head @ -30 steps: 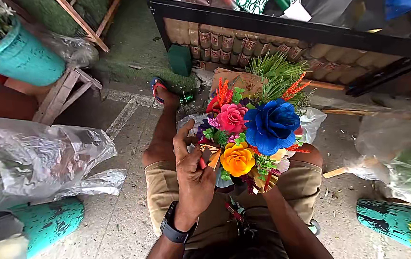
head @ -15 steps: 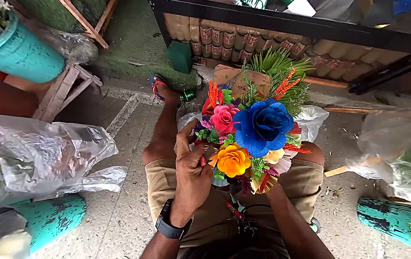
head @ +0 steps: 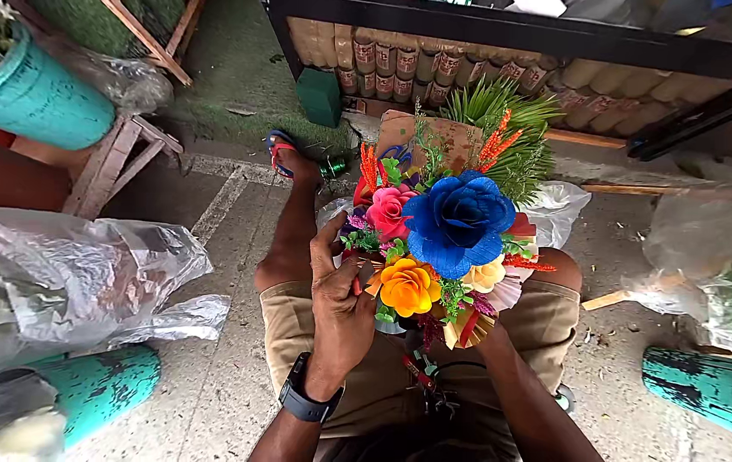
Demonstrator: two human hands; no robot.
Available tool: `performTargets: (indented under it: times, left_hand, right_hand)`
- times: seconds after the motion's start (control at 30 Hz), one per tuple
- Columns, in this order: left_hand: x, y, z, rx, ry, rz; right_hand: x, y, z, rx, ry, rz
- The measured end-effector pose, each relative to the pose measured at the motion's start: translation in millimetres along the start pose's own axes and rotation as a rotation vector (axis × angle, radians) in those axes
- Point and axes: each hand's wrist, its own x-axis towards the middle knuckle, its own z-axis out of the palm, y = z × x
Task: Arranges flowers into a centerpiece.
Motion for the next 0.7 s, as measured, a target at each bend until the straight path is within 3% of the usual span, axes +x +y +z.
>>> performTargets:
  times: [0.13,0.3,0.4,0.47,0.53,0.63,0.7]
  left_hand:
    - [-0.5,0.6,1.9,0.024,-0.001,0.026]
    - [0.2,2.4,1.5,0.063,-0.013,0.024]
    - [0.9,4.8,1.1,0.103,-0.044,0.003]
    - [1.0,5.6,2.1,0.116,-0.042,-0.001]
    - [0.7,6.1,2.0,0.119,-0.044,-0.012]
    - [0.0,8.0,-3.6,0.130,-0.077,-0.017]
    - [-0.8,13.5,-12.5,0.097,-0.097,-0.020]
  right_hand:
    - [28.2,28.1,35.6,0.045,0.174,-0.079]
    - [20.3,29.7,31.5,0.041,0.036,-0.020]
    - [31.7,38.0,47.6,0.100,0.098,0.005]
    - [16.8,25.5,37.2,0.084,0.009,0.045]
    - [9.6,20.9,34.9,0.000,0.000,0.020]
    - [7.8,8.6,20.9,-0.433,-0.172,-0.046]
    - [27.8,27.4,38.8,-0.320,0.017,-0.117]
